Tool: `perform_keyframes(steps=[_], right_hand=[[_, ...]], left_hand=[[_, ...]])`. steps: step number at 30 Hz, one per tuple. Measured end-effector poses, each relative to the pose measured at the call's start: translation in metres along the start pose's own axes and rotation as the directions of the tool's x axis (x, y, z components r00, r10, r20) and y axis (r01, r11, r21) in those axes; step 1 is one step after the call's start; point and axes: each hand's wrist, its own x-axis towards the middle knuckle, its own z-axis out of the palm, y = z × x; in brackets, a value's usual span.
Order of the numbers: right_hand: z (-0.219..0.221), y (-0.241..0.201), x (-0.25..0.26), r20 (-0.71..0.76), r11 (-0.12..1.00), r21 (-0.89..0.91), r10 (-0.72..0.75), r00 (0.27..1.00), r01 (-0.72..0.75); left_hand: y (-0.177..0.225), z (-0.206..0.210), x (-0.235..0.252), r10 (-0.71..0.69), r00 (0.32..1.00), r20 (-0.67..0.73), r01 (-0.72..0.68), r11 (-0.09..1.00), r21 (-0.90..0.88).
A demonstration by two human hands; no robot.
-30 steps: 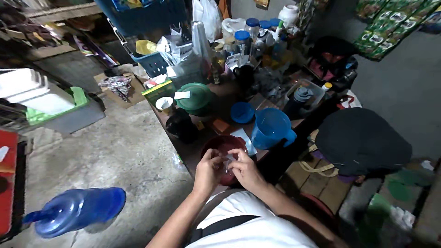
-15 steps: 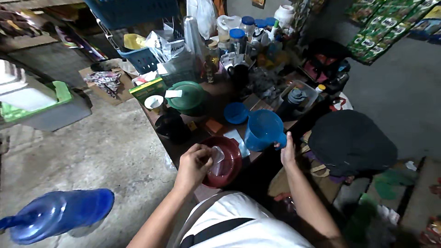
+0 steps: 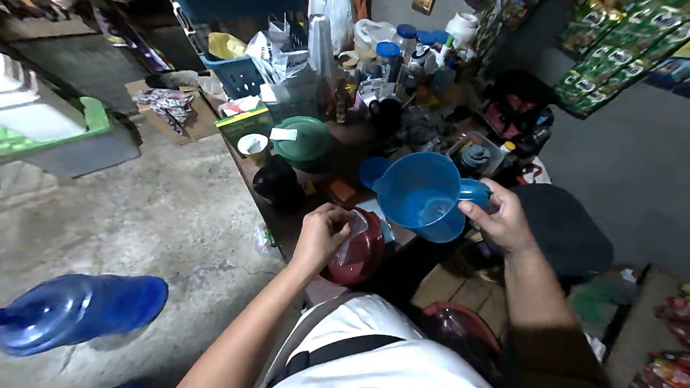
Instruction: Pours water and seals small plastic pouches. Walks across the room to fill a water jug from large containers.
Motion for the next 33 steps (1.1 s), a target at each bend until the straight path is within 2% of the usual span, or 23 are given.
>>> perform_keyframes(steps=[4,15,24,33], right_hand=[[-0.001,-0.037,0.007,0.034,0.971,-0.213,-0.102,0.994,0.107],[0.018,-0.091,0.013,0.140,0.869,-0.435,-0.194,0.971,0.236],[0.018,-0.108,0.023,0.206,0.774,-0.563,-0.208,0.956,0.289],[0.020,-0.121,0.031,0.241,0.751,-0.575,-0.225,0.944,0.326]], left_hand=[[0.007,-0.002,0.003,0.036,0.999,-0.007,-0.036,0.999,0.001],[0.012,-0.015,-0.001,0.095,0.995,0.025,-0.094,0.995,-0.020],[0.015,-0.020,0.000,0.140,0.989,0.041,-0.140,0.990,-0.006],[0.014,-0.022,0.002,0.199,0.980,0.028,-0.198,0.980,-0.015]])
